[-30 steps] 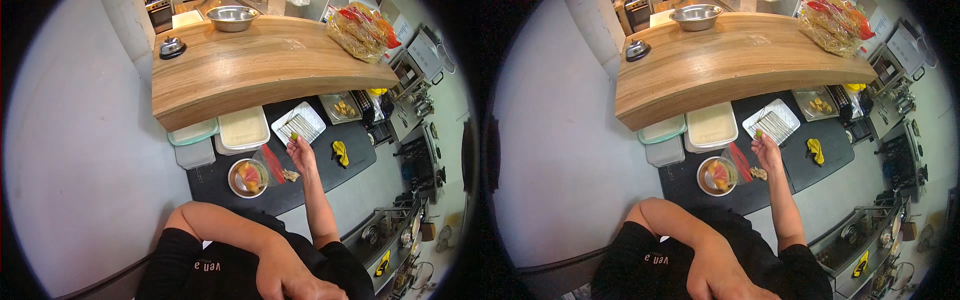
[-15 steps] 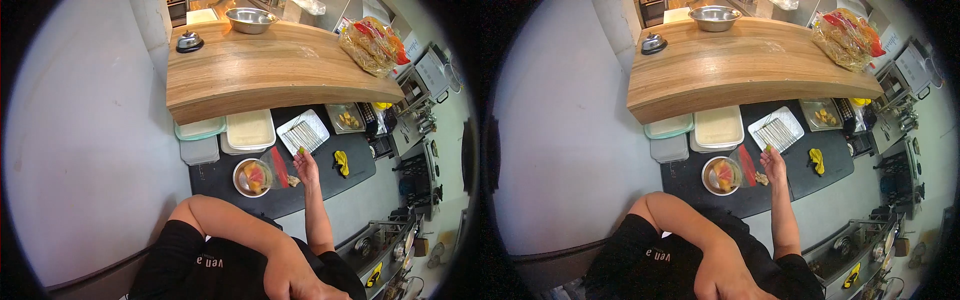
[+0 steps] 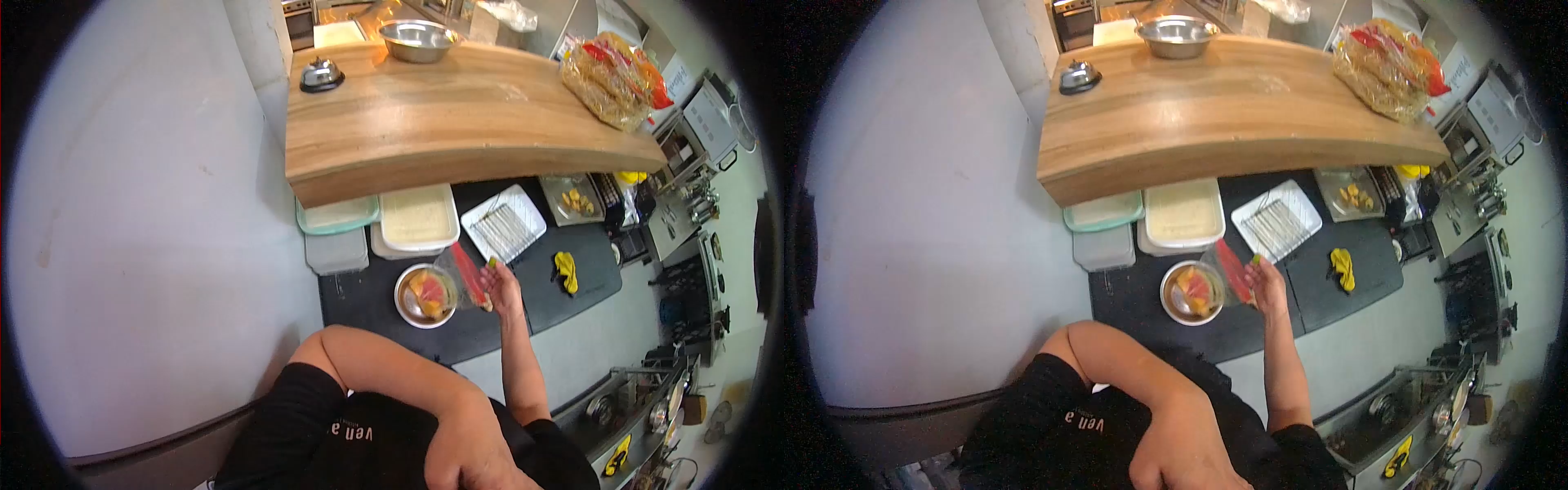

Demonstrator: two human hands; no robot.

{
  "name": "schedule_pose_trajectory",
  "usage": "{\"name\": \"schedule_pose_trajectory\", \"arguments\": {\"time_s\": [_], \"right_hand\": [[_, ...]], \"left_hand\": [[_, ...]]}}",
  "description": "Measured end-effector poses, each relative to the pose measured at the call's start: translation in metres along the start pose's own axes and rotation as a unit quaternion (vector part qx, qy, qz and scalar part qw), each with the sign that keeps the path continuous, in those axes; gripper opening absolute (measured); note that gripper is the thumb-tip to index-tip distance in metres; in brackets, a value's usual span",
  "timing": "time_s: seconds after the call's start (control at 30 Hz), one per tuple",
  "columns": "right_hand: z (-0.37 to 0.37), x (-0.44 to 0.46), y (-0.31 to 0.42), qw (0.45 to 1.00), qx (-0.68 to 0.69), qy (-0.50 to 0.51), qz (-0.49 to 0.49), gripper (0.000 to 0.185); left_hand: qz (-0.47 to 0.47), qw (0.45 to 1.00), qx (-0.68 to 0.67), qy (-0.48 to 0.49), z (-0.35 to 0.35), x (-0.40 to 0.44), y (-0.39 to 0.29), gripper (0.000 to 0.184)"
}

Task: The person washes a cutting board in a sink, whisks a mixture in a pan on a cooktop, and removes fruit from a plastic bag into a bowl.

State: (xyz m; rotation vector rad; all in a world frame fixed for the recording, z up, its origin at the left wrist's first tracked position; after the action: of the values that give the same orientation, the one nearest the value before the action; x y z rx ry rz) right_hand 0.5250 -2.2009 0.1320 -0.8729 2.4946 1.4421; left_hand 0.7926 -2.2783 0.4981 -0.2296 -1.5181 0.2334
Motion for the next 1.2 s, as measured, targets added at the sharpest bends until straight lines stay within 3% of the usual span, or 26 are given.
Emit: {"name": "schedule_pose_trajectory", "arguments": {"time_s": [0.07, 0.13, 0.2, 0.27, 0.3, 0.33, 0.37, 0.4, 0.53, 0.57, 0.63, 0.7, 0.73, 0.83, 0.87, 1.0, 1.2], "right_hand": [[0.003, 0.0, -0.002, 1.0, -0.018, -0.007, 0.002, 0.029], [0.001, 0.001, -0.002, 1.0, -0.013, -0.018, -0.003, 0.031], [0.003, -0.006, -0.004, 1.0, 0.0, -0.021, 0.0, 0.033], [-0.012, -0.015, 0.006, 0.998, -0.043, 0.01, 0.048, 0.031], [-0.024, -0.019, 0.015, 0.991, -0.102, 0.02, 0.087, 0.03], [-0.016, -0.012, 0.012, 0.997, -0.053, 0.013, 0.054, 0.03], [-0.008, -0.008, 0.008, 1.0, -0.005, 0.007, 0.021, 0.029], [-0.008, -0.009, 0.009, 1.0, -0.005, 0.006, 0.02, 0.028], [0.003, -0.019, 0.012, 1.0, -0.015, -0.016, 0.02, 0.027], [0.008, -0.019, 0.012, 1.0, -0.007, -0.016, 0.016, 0.026], [0.017, -0.015, 0.012, 1.0, 0.0, -0.013, 0.014, 0.026], [0.024, -0.015, 0.006, 0.999, -0.004, -0.037, -0.015, 0.023], [0.022, -0.016, 0.007, 0.999, -0.005, -0.035, -0.015, 0.023], [0.019, -0.018, 0.008, 0.998, -0.029, -0.042, -0.026, 0.021], [0.019, -0.018, 0.008, 0.999, -0.023, -0.04, -0.029, 0.021], [0.016, -0.018, 0.012, 0.999, -0.021, -0.02, -0.039, 0.022], [-0.026, -0.042, 0.03, 0.998, -0.027, 0.017, -0.047, 0.021]], "left_hand": [[-0.086, 0.993, 0.078, 0.01, 0.005, 0.014, -0.004, 0.033], [0.02, 0.984, 0.175, 0.017, 0.027, 0.004, -0.016, 0.026], [0.234, 0.927, 0.294, -0.022, 0.075, -0.038, -0.037, 0.022], [0.347, 0.828, 0.411, -0.159, 0.122, -0.1, -0.056, 0.018], [0.381, 0.79, 0.377, -0.299, 0.143, -0.15, -0.062, 0.016], [0.451, 0.709, 0.387, -0.38, 0.159, -0.197, -0.072, 0.019], [0.55, 0.567, 0.403, -0.461, 0.163, -0.24, -0.082, 0.021], [0.637, 0.427, 0.438, -0.469, 0.166, -0.292, -0.09, 0.026], [0.688, 0.233, 0.39, -0.566, 0.134, -0.464, -0.082, 0.058], [0.695, 0.192, 0.383, -0.577, 0.123, -0.494, -0.075, 0.081], [0.68, 0.168, 0.232, -0.675, 0.105, -0.472, -0.055, 0.083], [0.62, 0.197, 0.163, -0.742, 0.091, -0.466, -0.034, 0.084], [0.554, 0.254, 0.137, -0.781, 0.087, -0.5, -0.019, 0.07], [0.479, 0.297, 0.119, -0.817, 0.074, -0.498, 0.0, 0.054], [0.467, 0.285, 0.104, -0.83, 0.072, -0.497, 0.004, 0.045], [0.507, 0.289, 0.125, -0.803, 0.078, -0.496, -0.002, 0.051], [0.661, 0.208, 0.22, -0.687, 0.082, -0.512, -0.041, 0.041]]}}
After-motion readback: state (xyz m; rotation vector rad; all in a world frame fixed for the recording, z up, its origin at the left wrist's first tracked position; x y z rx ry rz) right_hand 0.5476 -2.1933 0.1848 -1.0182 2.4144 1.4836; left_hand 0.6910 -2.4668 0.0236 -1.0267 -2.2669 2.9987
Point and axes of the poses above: each hand's wrist, its own x-axis towards the middle knuckle, its own z-axis out of the back of the hand, y = z × x, the point moved 4 cm from there along x, towards the middle knuckle
